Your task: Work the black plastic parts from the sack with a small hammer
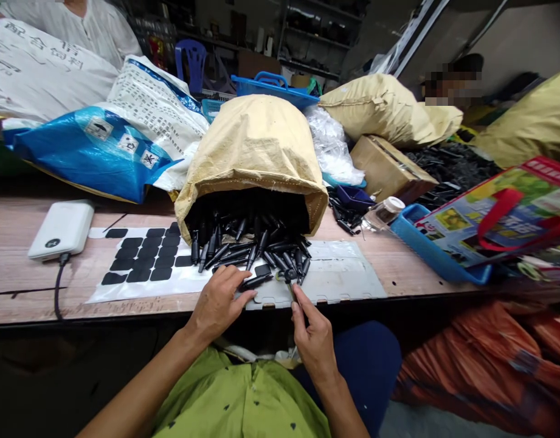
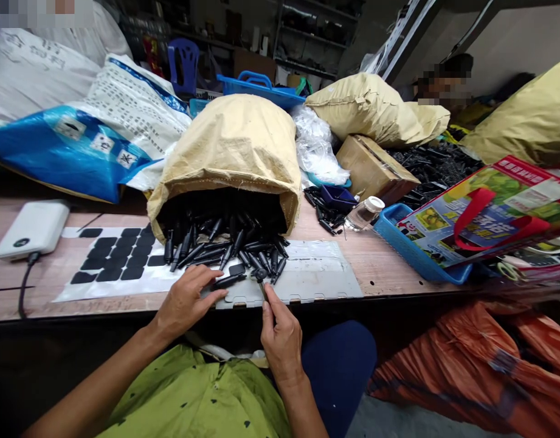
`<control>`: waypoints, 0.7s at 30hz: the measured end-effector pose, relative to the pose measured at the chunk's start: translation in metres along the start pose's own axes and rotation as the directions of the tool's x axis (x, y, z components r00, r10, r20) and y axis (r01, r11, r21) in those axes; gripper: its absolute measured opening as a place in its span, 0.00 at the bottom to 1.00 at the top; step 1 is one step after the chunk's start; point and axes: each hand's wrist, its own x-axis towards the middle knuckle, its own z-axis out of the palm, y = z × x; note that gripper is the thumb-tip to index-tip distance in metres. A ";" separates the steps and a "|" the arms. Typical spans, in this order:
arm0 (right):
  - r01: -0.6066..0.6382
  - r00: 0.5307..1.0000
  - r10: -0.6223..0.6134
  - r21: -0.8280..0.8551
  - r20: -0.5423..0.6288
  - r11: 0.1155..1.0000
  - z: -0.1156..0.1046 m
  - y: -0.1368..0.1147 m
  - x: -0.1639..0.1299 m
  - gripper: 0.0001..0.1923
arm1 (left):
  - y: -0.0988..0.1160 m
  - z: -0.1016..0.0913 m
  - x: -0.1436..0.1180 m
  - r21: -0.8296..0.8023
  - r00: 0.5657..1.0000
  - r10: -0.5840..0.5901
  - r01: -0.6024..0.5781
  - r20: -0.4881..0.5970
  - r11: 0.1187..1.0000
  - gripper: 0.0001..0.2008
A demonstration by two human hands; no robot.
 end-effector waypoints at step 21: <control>0.061 0.998 -0.060 0.070 -0.004 0.996 0.000 -0.035 -0.003 0.23 | 0.011 0.007 0.011 -0.020 0.971 -0.231 0.233 0.067 0.972 0.09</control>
